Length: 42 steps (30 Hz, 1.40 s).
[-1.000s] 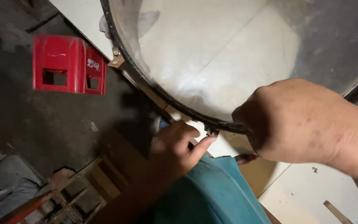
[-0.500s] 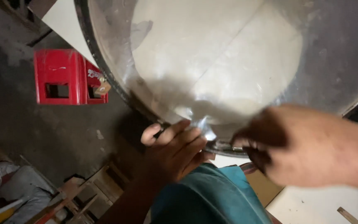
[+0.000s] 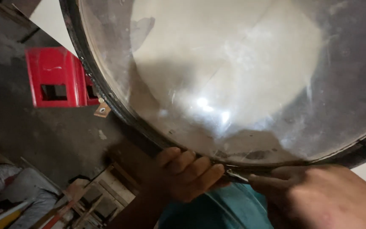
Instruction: Adjusting the tension rods on a drum using a wrench to tune or secure the drumhead
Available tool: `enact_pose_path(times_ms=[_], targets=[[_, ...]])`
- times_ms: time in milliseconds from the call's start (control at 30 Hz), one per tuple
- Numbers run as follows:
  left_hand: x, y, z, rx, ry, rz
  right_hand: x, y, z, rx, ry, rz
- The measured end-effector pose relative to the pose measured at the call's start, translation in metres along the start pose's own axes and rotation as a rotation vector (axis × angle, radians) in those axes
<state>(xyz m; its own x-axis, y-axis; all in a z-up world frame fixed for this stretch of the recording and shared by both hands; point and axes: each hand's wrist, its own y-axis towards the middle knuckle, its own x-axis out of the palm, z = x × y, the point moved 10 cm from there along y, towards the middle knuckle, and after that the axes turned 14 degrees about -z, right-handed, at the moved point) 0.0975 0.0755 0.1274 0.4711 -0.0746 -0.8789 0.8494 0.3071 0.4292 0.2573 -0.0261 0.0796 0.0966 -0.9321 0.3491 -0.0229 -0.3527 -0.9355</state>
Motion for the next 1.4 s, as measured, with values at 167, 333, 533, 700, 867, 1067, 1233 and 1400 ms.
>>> enact_pose_path(times_ms=[167,333,533,700,867,1067,1233,1400], targets=[[-0.006,0.002,-0.008,0.043,-0.025,0.033,-0.001,0.033,0.022,-0.024,0.121,0.281],[0.001,0.003,-0.011,0.083,0.009,0.020,0.000,0.041,0.023,-0.258,0.222,0.605],[0.001,-0.006,-0.016,0.066,-0.027,0.038,-0.022,-0.021,0.029,-0.445,0.358,1.194],[0.005,-0.009,-0.014,0.094,0.028,0.045,-0.036,-0.042,0.025,-0.872,0.288,1.305],[0.010,-0.008,-0.010,0.071,0.061,-0.042,-0.052,-0.012,0.035,-0.761,0.053,1.115],[0.012,-0.010,-0.004,0.060,-0.007,-0.058,-0.048,-0.046,0.046,-0.593,0.229,1.202],[0.008,-0.012,-0.005,0.050,-0.042,0.047,-0.030,-0.079,0.013,-0.529,0.490,1.435],[0.003,-0.008,-0.006,0.085,-0.038,0.103,-0.018,-0.061,0.020,-0.023,0.476,1.259]])
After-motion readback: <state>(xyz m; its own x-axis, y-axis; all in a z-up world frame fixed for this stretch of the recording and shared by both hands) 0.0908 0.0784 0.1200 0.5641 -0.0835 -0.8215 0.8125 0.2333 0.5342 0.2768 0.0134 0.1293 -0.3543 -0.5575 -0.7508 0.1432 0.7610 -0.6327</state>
